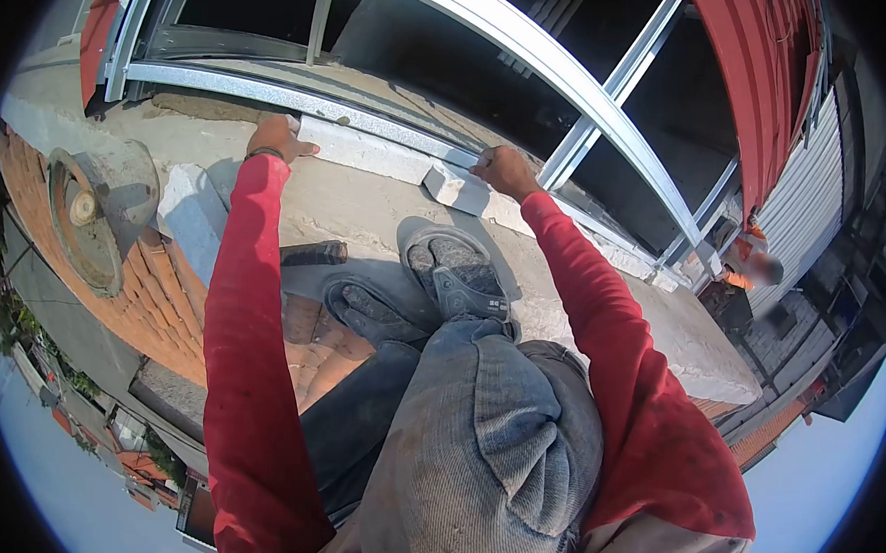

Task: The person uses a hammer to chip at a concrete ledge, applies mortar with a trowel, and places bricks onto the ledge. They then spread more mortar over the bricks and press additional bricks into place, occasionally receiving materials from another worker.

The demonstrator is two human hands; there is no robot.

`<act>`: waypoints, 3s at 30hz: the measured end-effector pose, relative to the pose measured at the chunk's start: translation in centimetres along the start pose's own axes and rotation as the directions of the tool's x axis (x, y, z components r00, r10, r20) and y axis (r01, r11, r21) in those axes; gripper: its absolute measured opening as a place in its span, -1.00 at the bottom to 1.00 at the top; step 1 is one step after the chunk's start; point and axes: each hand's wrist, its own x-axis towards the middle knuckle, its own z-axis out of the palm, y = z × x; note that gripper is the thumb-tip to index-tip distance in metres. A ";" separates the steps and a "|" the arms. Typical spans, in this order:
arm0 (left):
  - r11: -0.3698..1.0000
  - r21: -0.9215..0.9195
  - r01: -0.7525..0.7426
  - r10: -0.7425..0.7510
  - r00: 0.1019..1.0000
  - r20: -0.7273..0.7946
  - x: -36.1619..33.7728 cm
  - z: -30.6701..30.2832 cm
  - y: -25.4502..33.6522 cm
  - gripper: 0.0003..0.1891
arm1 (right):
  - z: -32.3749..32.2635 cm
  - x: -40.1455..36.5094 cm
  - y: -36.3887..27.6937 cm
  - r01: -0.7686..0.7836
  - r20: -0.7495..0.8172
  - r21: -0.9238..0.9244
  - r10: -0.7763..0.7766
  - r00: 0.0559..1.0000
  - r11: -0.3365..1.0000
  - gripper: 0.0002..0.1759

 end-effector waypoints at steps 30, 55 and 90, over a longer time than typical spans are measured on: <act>0.998 0.011 0.064 -0.063 0.996 -0.064 -1.4 -0.1 0.6 -0.44 | 4.5 3.2 -9.8 0.077 0.058 -0.405 -0.058 0.997 0.911 -0.30; 0.923 -0.381 -0.054 -0.333 0.384 -0.861 -16.3 -2.9 -7.3 -0.32 | 0.4 2.1 -14.6 0.230 -0.117 0.153 -0.213 0.970 0.961 -0.73; 0.263 -0.792 -0.551 -0.957 -0.046 -0.286 -16.1 -6.9 -25.0 -0.59 | -7.0 -4.3 -59.3 0.306 0.603 -0.711 -0.773 -0.197 -0.633 -0.58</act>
